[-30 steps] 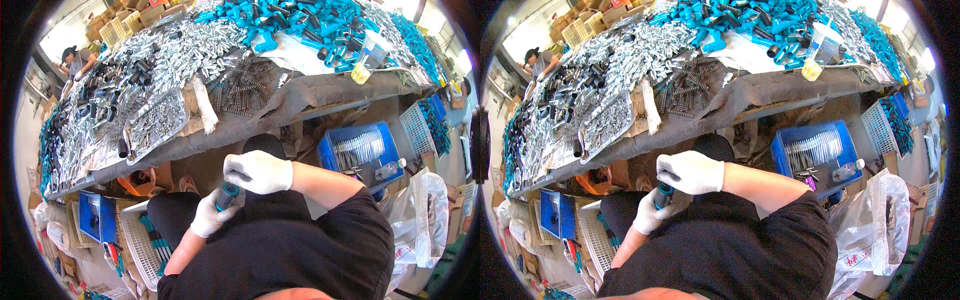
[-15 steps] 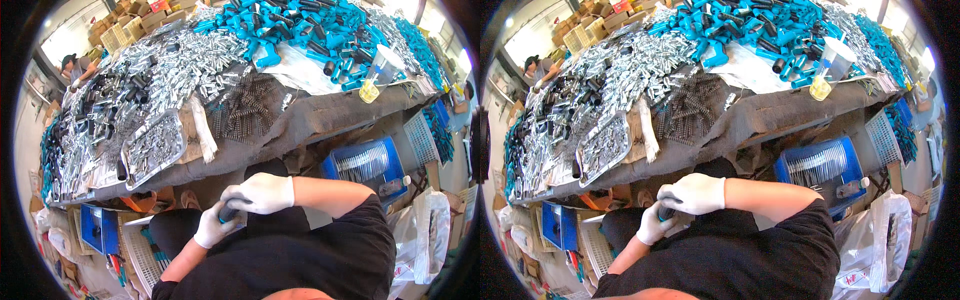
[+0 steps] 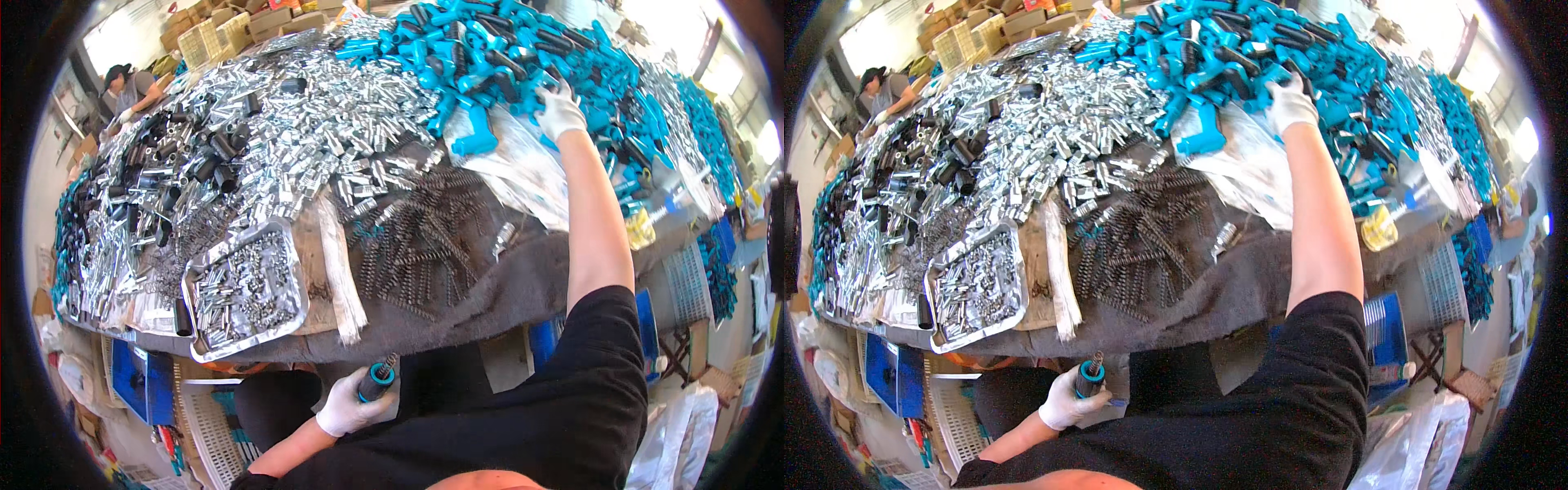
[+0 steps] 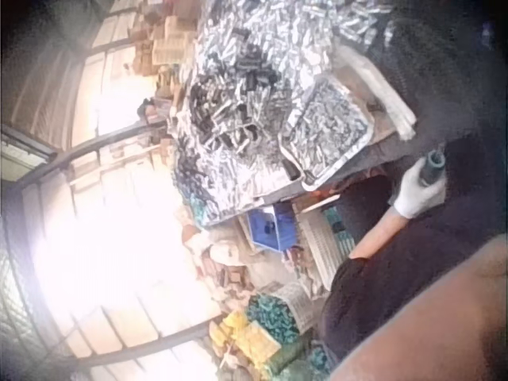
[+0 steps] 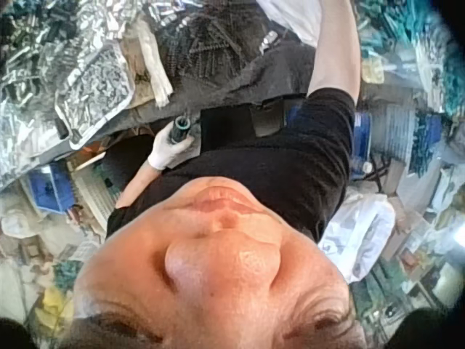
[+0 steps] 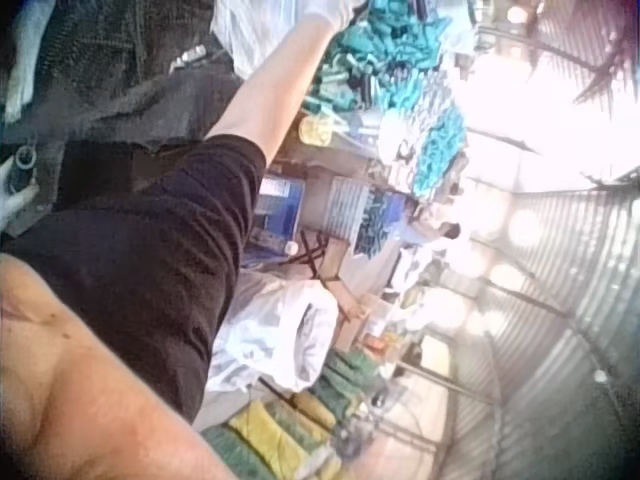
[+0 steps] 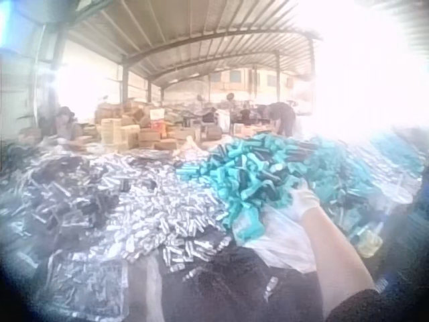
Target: The person assembles tools by fitting springs, metal components, and plastic handles together by hand, then places the assembled tools into a plastic basket.
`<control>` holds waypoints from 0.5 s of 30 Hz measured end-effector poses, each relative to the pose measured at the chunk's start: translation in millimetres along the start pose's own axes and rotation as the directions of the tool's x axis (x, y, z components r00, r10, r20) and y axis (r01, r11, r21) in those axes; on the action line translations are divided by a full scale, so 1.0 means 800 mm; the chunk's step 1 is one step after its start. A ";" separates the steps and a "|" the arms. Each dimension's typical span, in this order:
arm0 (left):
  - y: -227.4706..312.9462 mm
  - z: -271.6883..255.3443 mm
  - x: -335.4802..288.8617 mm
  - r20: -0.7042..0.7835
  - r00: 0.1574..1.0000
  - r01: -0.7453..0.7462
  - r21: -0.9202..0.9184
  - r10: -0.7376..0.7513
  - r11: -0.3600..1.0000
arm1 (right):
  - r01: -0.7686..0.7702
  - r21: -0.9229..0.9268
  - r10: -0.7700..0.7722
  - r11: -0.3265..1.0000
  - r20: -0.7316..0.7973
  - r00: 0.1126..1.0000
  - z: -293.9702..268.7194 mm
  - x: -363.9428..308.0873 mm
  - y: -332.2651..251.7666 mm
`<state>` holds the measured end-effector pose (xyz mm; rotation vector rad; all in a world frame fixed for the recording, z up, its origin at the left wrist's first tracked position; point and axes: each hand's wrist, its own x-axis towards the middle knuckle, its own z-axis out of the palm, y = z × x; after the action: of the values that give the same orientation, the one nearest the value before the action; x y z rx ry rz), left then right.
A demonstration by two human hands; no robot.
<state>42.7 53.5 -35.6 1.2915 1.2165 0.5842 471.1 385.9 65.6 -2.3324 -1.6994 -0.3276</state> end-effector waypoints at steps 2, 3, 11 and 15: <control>0.001 -0.007 0.004 0.015 1.000 0.006 0.001 -0.006 1.000 | 0.048 0.022 -0.047 0.999 -0.066 0.997 0.018 0.005 0.013; -0.001 -0.009 0.004 0.007 1.000 0.013 -0.010 -0.013 1.000 | 0.058 0.029 -0.054 0.998 -0.117 0.992 0.020 0.007 0.017; -0.033 -0.009 0.001 0.002 0.993 -0.117 0.020 0.117 0.993 | 0.193 0.279 0.016 0.941 -0.604 0.797 -0.068 -0.038 0.032; -0.019 -0.009 -0.023 -0.070 0.988 -0.143 -0.125 0.135 0.982 | 0.313 0.894 0.041 0.321 -0.343 0.938 -0.140 -0.147 -0.043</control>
<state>25.8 36.3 -41.9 1.2622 1.1252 0.7967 398.9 254.8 136.4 -1.1470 -1.3221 0.2585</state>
